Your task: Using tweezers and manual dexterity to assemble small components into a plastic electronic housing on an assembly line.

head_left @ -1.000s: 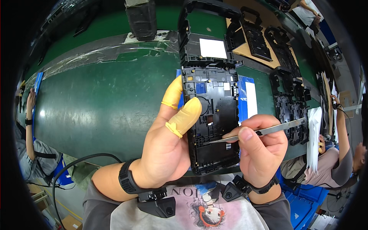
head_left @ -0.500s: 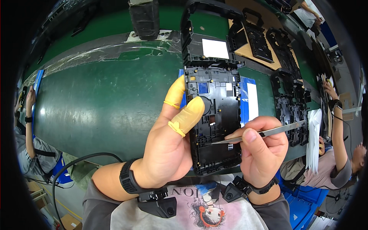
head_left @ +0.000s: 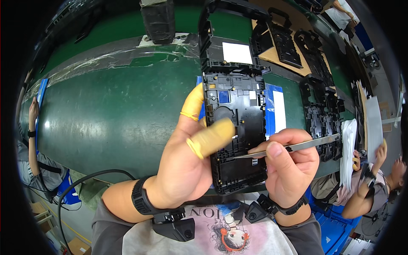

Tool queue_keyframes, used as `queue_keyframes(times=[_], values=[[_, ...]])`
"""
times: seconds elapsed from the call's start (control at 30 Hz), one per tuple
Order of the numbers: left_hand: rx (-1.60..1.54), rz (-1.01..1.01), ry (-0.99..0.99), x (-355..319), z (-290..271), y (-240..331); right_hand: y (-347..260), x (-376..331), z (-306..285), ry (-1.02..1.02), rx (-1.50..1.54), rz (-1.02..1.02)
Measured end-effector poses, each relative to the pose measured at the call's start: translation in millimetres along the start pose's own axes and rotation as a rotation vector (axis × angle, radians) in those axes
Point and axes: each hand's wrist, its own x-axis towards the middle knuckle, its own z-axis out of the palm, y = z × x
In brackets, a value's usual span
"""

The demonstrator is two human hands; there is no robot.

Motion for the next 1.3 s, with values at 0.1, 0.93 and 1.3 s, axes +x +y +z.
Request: queue_keyframes(times=[0.1, 0.93, 1.3], values=[[0.247, 0.092, -0.106, -0.5, -6.4, -3.8, -3.4, -1.4, 0.5, -0.004, 0.002, -0.017], [0.12, 0.243, 0.208, 14.7, -14.3, 29.8, 34.6, 33.3, -35.3, 0.117, -0.159, 0.149], [0.131, 0.159, 0.155, 15.7, -16.4, 27.6, 32.7, 32.0, -36.3, 0.133, -0.136, 0.147]])
